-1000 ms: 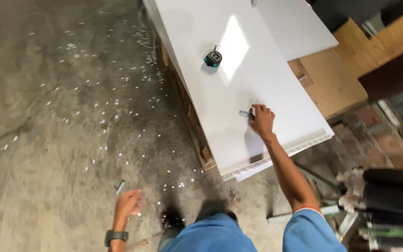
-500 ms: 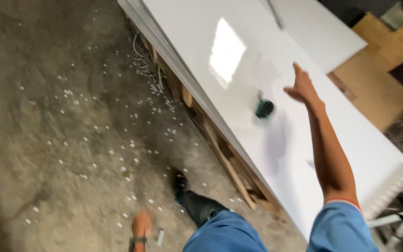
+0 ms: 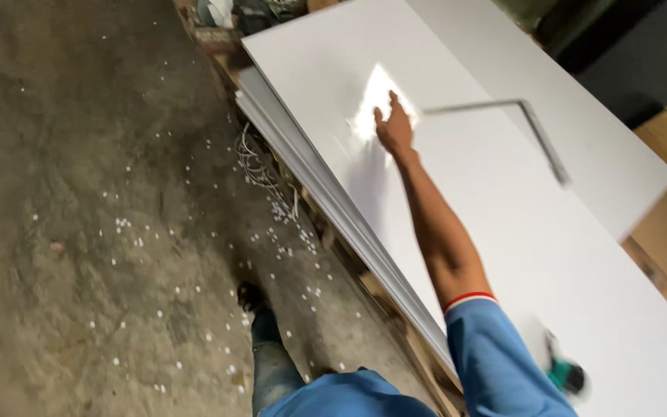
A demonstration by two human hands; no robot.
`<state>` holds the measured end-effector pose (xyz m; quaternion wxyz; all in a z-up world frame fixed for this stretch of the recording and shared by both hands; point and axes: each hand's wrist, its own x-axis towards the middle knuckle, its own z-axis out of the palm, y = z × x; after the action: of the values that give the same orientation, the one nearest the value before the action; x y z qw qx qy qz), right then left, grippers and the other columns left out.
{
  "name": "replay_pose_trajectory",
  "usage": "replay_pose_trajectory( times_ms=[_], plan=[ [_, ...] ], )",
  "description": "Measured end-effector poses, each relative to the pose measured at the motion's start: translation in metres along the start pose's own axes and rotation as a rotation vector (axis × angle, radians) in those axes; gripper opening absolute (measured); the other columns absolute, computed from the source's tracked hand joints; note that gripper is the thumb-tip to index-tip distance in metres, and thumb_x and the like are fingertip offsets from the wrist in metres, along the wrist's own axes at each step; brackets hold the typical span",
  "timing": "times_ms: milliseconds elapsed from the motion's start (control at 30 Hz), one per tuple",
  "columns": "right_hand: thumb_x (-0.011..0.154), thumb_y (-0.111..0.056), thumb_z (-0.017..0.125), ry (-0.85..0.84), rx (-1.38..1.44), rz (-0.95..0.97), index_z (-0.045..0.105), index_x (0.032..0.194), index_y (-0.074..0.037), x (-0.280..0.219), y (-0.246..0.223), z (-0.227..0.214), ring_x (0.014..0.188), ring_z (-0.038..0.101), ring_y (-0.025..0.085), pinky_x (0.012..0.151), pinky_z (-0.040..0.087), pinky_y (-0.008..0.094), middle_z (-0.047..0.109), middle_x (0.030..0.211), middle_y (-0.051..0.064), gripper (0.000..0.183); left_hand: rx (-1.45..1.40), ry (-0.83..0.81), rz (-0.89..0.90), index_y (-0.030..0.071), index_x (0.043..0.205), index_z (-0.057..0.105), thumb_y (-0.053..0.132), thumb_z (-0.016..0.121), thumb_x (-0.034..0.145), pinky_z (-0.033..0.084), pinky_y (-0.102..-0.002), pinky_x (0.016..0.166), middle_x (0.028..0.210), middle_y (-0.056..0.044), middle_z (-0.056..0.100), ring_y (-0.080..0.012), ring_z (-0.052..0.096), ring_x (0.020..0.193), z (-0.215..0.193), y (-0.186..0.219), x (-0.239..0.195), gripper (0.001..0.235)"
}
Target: The person aligns a slotted white rail along the edge of a white PVC panel on a workbench, using an L-square ruler to position it. They take screws from a hardware tray and drive them into the rail with a cordless drill, repeating along the panel edge.
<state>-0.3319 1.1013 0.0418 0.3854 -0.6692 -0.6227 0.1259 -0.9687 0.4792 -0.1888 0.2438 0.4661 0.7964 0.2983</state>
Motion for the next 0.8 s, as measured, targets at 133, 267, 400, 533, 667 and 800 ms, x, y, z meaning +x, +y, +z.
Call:
replay_pose_trajectory(
  times_ms=[133,267,400,533,667,800],
  plan=[
    [0.099,-0.041,0.063,-0.024,0.046,0.025,0.039,0.152,-0.006,0.074,-0.09,0.111,0.13,0.054,0.041,0.109,0.043,0.047,0.057,0.141,0.024,0.069,0.027,0.066,0.056,0.002,0.102,0.072,0.03,0.056,0.11,0.05,-0.043,0.071,0.087,-0.01,0.07,-0.0235,0.065,0.078,0.016,0.167,0.265,0.033],
    [0.096,-0.036,0.065,-0.298,-0.035,-0.045,0.057,0.141,-0.011,0.124,-0.146,0.153,0.127,0.059,0.04,0.108,0.048,0.047,0.061,0.14,0.02,0.052,-0.154,-0.042,0.5,0.004,0.103,0.065,0.033,0.048,0.117,0.042,-0.031,0.078,0.096,-0.006,0.057,-0.0167,0.053,0.09,0.012,0.426,0.487,0.036],
    [0.089,-0.024,0.072,-0.237,-0.082,-0.179,0.062,0.134,-0.008,0.134,-0.153,0.156,0.124,0.056,0.045,0.1,0.049,0.05,0.058,0.139,0.023,0.049,-0.323,-0.229,0.734,0.008,0.119,0.074,0.025,0.059,0.103,0.057,-0.039,0.09,0.114,-0.015,0.075,-0.0279,0.075,0.104,0.024,0.62,0.594,0.028],
    [0.087,-0.022,0.073,-0.203,-0.144,-0.042,0.063,0.133,-0.008,0.187,-0.136,0.158,0.121,0.057,0.044,0.101,0.049,0.049,0.058,0.138,0.022,0.05,-0.216,-0.295,0.887,0.007,0.12,0.074,0.024,0.063,0.097,0.055,-0.046,0.092,0.116,-0.018,0.074,-0.0345,0.071,0.107,0.099,0.682,0.712,0.03],
    [0.089,-0.019,0.069,-0.148,-0.071,0.093,0.065,0.13,-0.007,0.267,-0.137,0.183,0.11,0.064,0.038,0.095,0.053,0.046,0.065,0.132,0.019,0.043,0.131,-0.351,0.778,0.011,0.121,0.074,0.028,0.069,0.091,0.052,-0.053,0.093,0.116,-0.02,0.072,-0.042,0.065,0.11,0.163,0.72,0.794,0.035],
    [0.089,-0.017,0.07,-0.112,0.055,0.163,0.072,0.12,-0.005,0.363,-0.055,0.277,0.093,0.074,0.031,0.088,0.059,0.041,0.076,0.113,0.015,0.033,0.284,-0.364,0.483,0.0,0.123,0.063,0.04,0.076,0.084,0.05,-0.056,0.086,0.115,-0.027,0.067,-0.049,0.062,0.107,0.247,0.733,0.864,0.058]
  ],
)
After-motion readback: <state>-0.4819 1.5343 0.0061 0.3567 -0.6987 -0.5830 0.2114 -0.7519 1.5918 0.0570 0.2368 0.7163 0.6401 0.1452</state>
